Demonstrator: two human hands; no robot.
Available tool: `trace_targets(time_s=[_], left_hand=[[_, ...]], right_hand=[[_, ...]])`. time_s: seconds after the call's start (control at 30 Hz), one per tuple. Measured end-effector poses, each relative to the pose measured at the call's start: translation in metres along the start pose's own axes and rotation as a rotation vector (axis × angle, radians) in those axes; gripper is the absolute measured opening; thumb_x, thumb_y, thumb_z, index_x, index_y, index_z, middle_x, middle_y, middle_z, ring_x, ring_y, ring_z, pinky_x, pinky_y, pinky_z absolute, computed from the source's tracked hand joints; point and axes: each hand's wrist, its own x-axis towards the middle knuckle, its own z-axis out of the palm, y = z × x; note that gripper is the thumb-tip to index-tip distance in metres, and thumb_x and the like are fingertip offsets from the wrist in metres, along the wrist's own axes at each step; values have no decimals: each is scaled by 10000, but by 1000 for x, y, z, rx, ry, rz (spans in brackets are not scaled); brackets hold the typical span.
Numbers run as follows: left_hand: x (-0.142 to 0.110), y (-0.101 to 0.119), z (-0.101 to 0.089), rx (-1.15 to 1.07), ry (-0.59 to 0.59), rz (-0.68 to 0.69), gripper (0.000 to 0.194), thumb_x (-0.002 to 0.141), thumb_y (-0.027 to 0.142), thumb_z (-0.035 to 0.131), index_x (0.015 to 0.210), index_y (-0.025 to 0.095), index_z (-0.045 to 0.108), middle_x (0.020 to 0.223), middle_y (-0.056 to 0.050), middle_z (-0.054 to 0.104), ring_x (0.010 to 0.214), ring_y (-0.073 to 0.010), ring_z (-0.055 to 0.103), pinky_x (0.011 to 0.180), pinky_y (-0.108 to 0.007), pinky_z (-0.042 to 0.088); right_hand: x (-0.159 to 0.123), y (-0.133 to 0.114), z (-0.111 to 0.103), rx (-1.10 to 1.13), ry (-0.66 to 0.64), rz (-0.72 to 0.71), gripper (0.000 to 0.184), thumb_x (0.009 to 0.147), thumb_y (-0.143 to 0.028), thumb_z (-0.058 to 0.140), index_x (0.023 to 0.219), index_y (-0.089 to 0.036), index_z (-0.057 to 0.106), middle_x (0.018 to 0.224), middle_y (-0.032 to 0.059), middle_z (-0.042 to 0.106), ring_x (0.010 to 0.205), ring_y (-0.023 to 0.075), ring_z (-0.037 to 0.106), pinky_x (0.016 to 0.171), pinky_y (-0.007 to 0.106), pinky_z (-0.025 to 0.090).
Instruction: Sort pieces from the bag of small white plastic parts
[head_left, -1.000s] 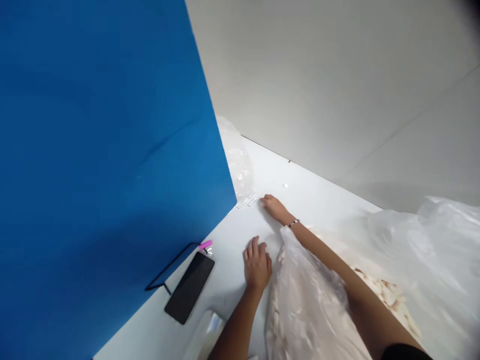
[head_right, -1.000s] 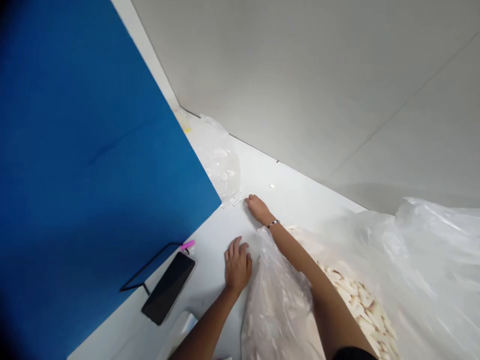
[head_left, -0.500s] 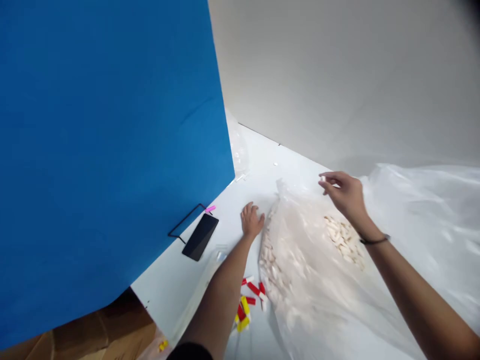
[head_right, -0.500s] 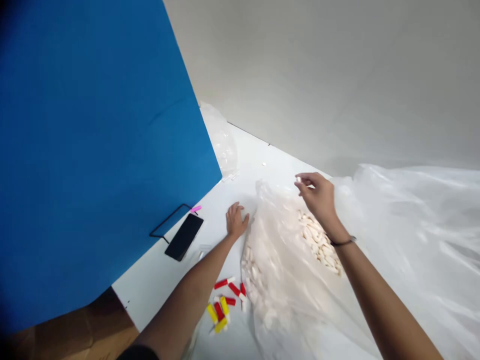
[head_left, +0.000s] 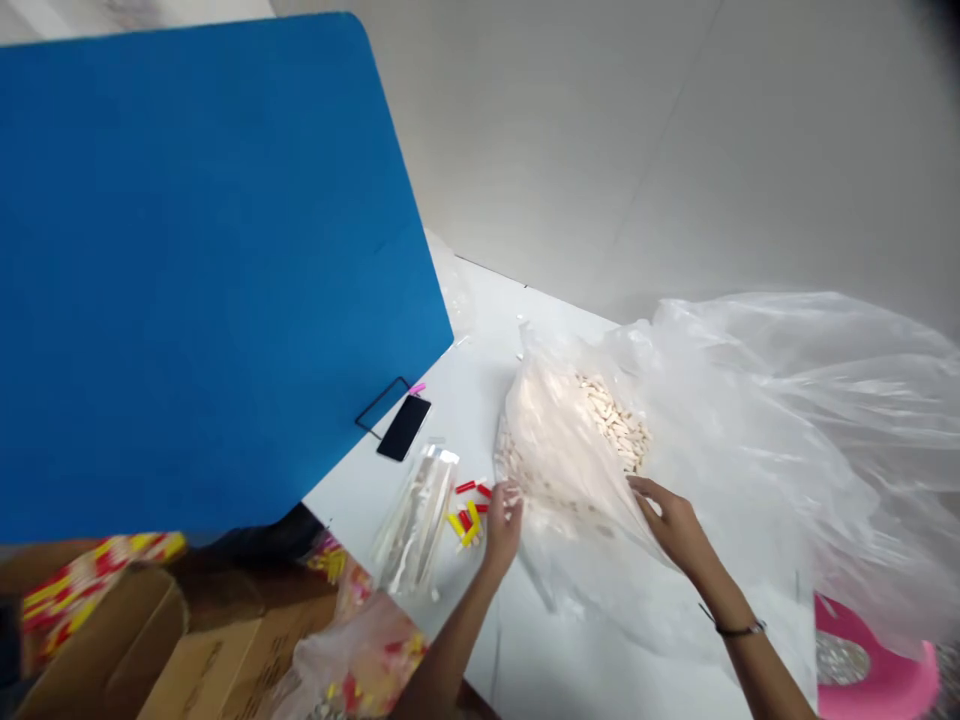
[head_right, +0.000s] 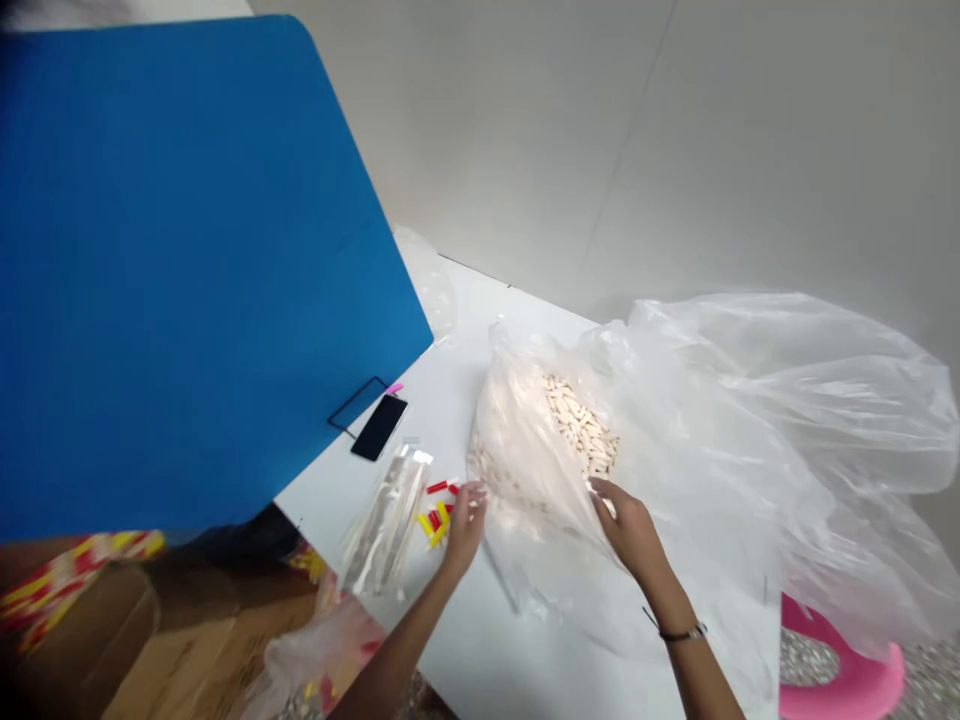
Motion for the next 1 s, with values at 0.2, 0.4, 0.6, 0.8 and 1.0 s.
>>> trace_targets(time_s=[0.2,0.4,0.6,0.8,1.0], left_hand=[[-97,4,20,353,-137,167,512,785,259,604,1280,200,487,1369,-151,480,1294,-268,452,1059,-459,403],[-67,28,62,687,-221,243,1032,644,421,766,1488,195,217,1561,-195,135,1437,-362,180,1106,-521,293],[39,109,100,834,-49,425,972,678,293,754,1475,133,221,1561,-255,-2,1455,-385,-16,1126,-574,111],[112,177,116,358,-299,253,129,803,310,612,777,187,581,809,-74,656,934,-228,615,943,-377,425],[84,185,75,28,66,120,272,935,301,291,694,211,379,554,59,284,471,-98,320,492,-194,324]], right_hand=[[-112,18,-18,-69,565,106,455,889,-495,456,1110,-139,632,1104,162,658,1062,306,602,913,449,492],[-156,91,6,14,578,538,1021,657,-713,606,1418,-84,344,1364,240,455,1256,428,438,1021,571,391],[-112,101,3,414,373,671,1239,581,-651,672,1504,-114,44,1525,249,200,1217,373,507,970,442,467],[-116,93,-4,305,246,770,1169,511,-486,704,1486,-96,191,1398,287,404,1187,421,512,896,533,457],[-119,69,-12,676,221,701,514,526,-516,643,843,-111,655,515,22,539,485,201,507,501,342,444]])
